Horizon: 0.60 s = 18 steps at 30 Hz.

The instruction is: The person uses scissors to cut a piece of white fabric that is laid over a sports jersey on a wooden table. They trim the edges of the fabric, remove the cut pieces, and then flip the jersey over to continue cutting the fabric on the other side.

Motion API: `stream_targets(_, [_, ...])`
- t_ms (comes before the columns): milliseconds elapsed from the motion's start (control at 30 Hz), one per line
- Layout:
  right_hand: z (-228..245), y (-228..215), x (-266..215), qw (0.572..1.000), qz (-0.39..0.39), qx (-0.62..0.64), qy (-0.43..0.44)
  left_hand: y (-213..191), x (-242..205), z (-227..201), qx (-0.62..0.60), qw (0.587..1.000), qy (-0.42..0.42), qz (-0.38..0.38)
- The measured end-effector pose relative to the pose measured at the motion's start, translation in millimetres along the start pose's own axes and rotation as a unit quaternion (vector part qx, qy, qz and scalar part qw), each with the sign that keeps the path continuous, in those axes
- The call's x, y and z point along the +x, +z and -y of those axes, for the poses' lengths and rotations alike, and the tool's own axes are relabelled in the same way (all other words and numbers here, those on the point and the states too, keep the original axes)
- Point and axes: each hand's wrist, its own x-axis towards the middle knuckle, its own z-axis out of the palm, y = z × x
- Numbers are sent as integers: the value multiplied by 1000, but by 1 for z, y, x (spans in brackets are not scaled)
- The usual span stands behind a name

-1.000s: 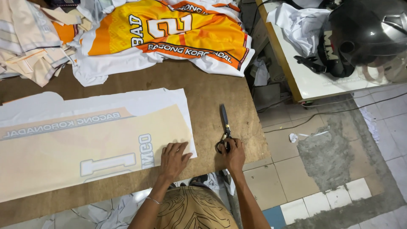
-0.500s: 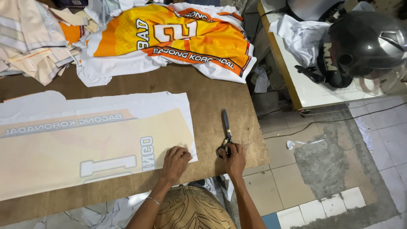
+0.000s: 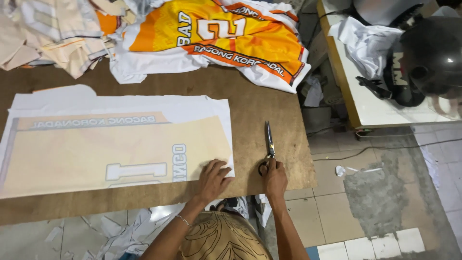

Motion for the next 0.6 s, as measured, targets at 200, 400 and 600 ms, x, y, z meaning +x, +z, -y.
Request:
stream_targets(200, [2,-41,-21,990,46,136,11,-60,-13,-46,-331,942,-55,18])
stream_targets(400, [-1,-73,-120,908,162,328,204,-90,-13,0,-205,949,-79,225])
stream_targets(600, [15,-61,-208,905,307,260,137,-102,11,46,-183,941,-138,247])
